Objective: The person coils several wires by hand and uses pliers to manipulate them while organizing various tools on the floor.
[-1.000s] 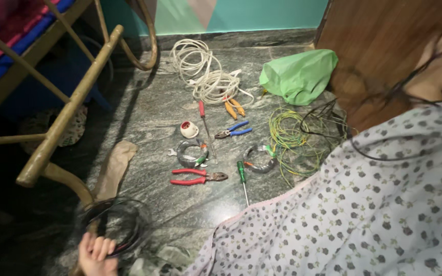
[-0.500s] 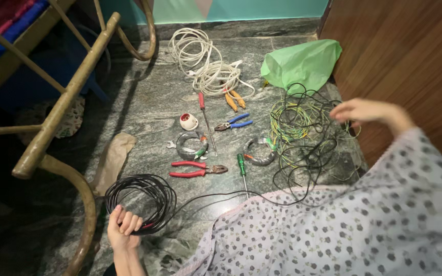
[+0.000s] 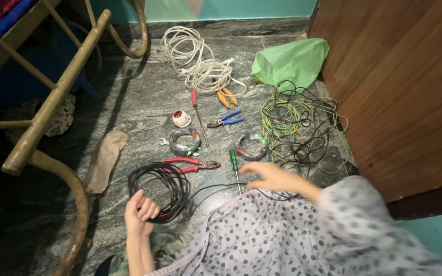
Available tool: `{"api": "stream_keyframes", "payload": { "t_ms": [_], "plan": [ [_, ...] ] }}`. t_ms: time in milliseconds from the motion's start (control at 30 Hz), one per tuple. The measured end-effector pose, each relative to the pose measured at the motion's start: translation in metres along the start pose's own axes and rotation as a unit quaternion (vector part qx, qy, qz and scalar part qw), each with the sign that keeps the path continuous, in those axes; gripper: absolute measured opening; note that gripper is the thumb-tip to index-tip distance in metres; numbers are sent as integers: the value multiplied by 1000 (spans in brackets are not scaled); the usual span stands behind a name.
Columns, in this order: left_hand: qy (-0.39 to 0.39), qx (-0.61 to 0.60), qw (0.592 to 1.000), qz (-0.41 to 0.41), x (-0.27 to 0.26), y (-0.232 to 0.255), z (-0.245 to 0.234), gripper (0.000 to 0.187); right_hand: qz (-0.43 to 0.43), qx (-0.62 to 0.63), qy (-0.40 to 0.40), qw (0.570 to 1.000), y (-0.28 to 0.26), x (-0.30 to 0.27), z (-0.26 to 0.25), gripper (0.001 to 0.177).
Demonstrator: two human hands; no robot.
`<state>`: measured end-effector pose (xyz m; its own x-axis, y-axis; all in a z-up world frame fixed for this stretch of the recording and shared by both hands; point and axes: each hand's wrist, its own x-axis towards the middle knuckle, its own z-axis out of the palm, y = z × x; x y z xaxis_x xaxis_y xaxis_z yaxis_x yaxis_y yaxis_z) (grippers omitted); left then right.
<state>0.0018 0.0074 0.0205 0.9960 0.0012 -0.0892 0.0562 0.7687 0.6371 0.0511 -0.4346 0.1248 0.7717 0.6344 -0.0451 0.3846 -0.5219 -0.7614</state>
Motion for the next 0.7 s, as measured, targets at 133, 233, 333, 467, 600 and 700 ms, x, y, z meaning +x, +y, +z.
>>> {"api": "stream_keyframes", "payload": {
  "t_ms": [133,233,333,467,600,700],
  "plan": [
    [-52,15,998,-34,-1,-9,29,46,-79,-73,63,992,45,45,79,82],
    [-93,5,993,-66,-1,-12,51,46,-88,-40,13,995,62,57,110,77],
    [-103,26,990,-98,-5,-6,69,48,23,10,-133,991,69,61,111,53],
    [-84,156,973,-146,13,19,96,47,128,6,-115,985,79,38,57,31],
    [-90,272,939,-191,55,45,139,45,31,-22,-26,999,75,31,33,30],
    [-146,324,913,-201,80,49,175,44,-56,-26,32,998,68,41,60,44]
  ]
}}
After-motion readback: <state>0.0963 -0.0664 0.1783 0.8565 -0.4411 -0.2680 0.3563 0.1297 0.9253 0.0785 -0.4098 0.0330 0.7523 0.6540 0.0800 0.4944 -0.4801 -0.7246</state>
